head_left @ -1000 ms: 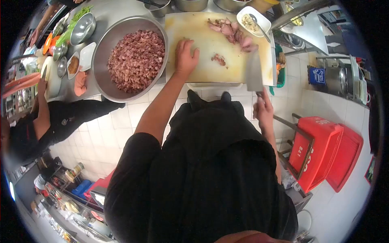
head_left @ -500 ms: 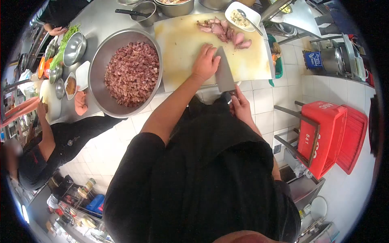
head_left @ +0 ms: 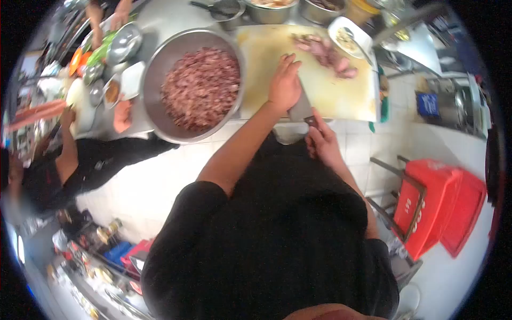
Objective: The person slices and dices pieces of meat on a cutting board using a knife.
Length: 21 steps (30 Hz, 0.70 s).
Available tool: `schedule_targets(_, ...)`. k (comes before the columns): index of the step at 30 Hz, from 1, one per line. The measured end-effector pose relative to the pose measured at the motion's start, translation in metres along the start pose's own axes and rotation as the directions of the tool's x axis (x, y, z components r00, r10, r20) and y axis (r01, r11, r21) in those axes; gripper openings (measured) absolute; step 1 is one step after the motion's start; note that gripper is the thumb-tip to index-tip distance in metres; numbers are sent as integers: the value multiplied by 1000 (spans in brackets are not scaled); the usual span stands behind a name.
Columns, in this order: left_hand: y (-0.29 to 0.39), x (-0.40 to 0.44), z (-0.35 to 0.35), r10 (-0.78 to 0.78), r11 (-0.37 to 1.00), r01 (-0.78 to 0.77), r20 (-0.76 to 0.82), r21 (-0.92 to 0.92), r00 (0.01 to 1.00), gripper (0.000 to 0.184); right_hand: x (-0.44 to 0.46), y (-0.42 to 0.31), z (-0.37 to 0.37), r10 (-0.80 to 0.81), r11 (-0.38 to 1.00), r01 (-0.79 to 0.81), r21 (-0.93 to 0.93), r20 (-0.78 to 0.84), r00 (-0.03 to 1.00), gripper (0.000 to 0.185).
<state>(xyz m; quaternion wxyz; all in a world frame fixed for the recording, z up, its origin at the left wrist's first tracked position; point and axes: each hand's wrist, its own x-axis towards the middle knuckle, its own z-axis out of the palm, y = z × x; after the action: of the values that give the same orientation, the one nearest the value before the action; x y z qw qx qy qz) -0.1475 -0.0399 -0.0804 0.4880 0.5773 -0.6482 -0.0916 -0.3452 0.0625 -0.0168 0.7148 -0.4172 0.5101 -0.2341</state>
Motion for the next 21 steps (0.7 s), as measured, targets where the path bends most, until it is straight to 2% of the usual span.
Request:
schedule_targets(3,18,28,-63,24,997,-16,-113,72,993,36,-2,-44,21,-41,994,51,-92,107,993,62)
schedule_targets(5,6,35,-99,17,995,4,-201,101,979,39,-6,-72,38,-83,976,120,-181,202,976,61)
schedule_targets(6,-2,40,-118,7,996,14,-242,85,970,41,-7,-80,46,-133,967,184,-177,265,955,60)
schedule_targets(7,-9,42,-137,-4,997,25,-281,68,960,43,-7,-86,52,-127,968,181,-173,283,951,60)
schedule_targets(9,-30,36,-168,-52,976,109,-288,188,956,43,-5,-97,64,-118,970,179,-165,323,939,61)
schedule_targets(10,-41,30,-182,-79,957,156,-296,245,952,44,-9,-103,68,-123,969,178,-171,288,950,60)
schedule_targets(14,-66,16,-214,-80,932,184,-318,313,945,40,-11,-111,34,-201,937,260,-233,247,948,60)
schedule_targets(16,-60,11,-220,-140,912,242,-305,331,942,38,9,-83,8,-522,735,570,-367,230,821,59)
schedule_targets(17,-50,12,-218,-176,915,280,-338,290,925,39,13,-73,-8,-581,654,605,-454,211,786,58)
schedule_targets(18,-39,14,-216,-212,917,313,-364,246,907,40,17,-63,-24,-638,566,622,-541,191,746,57)
schedule_targets(20,-37,19,-206,-228,949,293,-395,114,890,42,28,-37,-54,-604,457,542,-705,201,771,59)
schedule_targets(21,-37,22,-201,-159,949,244,-367,199,916,44,33,-24,-65,-578,403,497,-769,207,789,60)
